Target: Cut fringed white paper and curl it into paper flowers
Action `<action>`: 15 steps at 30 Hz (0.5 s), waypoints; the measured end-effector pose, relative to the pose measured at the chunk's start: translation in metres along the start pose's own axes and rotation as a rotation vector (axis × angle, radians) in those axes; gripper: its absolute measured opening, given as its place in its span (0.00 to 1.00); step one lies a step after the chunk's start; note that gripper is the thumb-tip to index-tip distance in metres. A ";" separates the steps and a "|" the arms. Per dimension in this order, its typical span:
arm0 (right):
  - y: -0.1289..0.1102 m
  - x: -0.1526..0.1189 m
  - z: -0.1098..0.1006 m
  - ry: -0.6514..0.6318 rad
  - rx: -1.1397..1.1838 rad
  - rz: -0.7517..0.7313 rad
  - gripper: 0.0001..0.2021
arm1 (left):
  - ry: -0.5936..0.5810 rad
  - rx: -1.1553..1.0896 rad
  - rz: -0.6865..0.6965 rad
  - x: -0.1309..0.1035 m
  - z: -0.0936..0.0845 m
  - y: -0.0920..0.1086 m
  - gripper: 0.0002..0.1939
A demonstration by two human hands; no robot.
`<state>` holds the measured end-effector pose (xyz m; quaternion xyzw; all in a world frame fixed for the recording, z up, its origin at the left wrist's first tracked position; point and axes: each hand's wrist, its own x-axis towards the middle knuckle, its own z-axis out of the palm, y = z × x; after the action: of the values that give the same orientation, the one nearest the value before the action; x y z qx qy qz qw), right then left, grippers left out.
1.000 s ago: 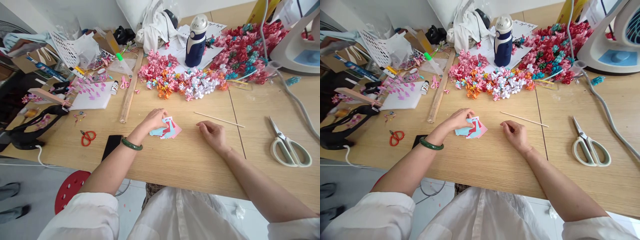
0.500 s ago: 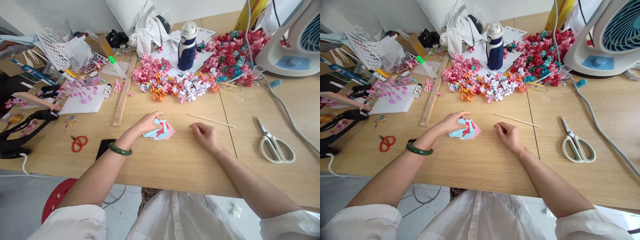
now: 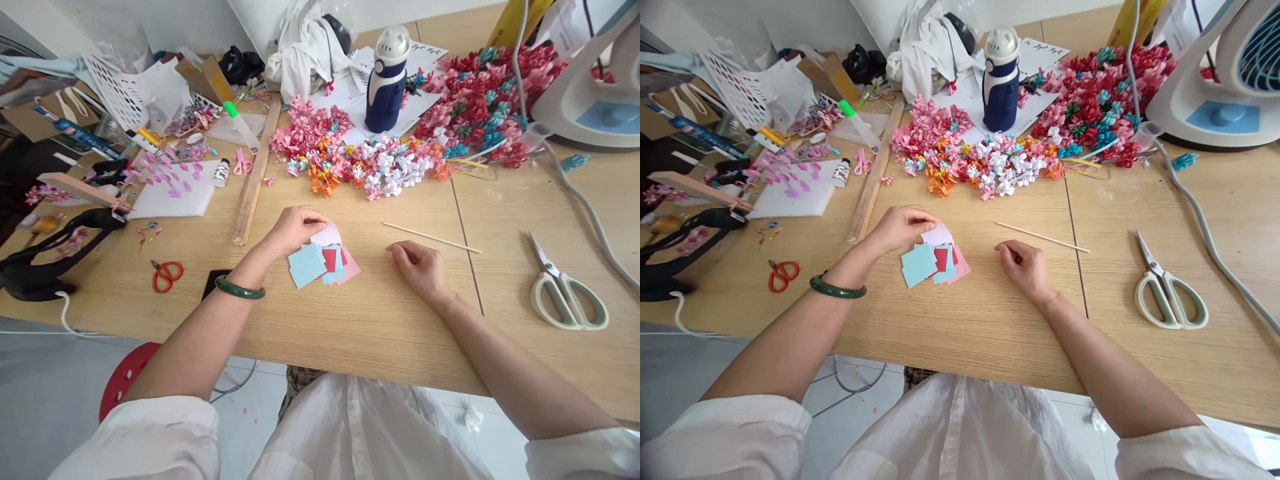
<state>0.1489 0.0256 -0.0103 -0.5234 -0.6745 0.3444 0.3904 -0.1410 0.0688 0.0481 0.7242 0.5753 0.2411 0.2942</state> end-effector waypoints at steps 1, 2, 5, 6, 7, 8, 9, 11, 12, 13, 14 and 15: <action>0.000 0.000 0.000 0.001 0.004 0.001 0.15 | 0.023 0.033 0.032 0.000 -0.003 0.004 0.10; 0.000 0.000 0.000 0.003 0.007 0.002 0.15 | 0.048 0.080 0.069 -0.001 -0.006 0.010 0.10; 0.000 -0.001 0.000 0.017 0.027 0.009 0.15 | 0.159 0.214 0.176 -0.004 -0.017 0.028 0.11; 0.000 -0.001 0.000 0.025 0.045 0.010 0.15 | 0.201 0.229 0.210 -0.006 -0.020 0.034 0.11; -0.001 -0.001 0.000 0.032 0.067 0.009 0.16 | 0.234 0.228 0.238 -0.008 -0.021 0.041 0.11; -0.002 -0.002 -0.001 0.038 0.094 0.006 0.16 | 0.264 0.204 0.253 -0.011 -0.020 0.047 0.11; -0.003 -0.002 -0.001 0.041 0.129 0.000 0.16 | 0.287 0.157 0.254 -0.014 -0.017 0.053 0.10; -0.005 -0.003 -0.002 0.031 0.221 -0.023 0.17 | 0.310 0.012 0.214 -0.019 -0.003 0.062 0.10; -0.007 -0.004 -0.002 0.011 0.277 -0.034 0.20 | 0.330 -0.079 0.185 -0.022 0.006 0.065 0.10; -0.009 -0.005 -0.001 -0.023 0.332 -0.040 0.23 | 0.329 -0.160 0.144 -0.025 0.017 0.067 0.10; -0.010 -0.005 -0.001 -0.066 0.378 -0.035 0.25 | 0.310 -0.222 0.095 -0.027 0.029 0.068 0.09; -0.011 -0.006 0.000 -0.117 0.407 -0.015 0.25 | 0.290 -0.275 0.050 -0.028 0.040 0.068 0.09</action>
<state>0.1450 0.0171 -0.0013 -0.4078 -0.6164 0.5004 0.4510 -0.0731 0.0243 0.0675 0.6490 0.5551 0.4263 0.2982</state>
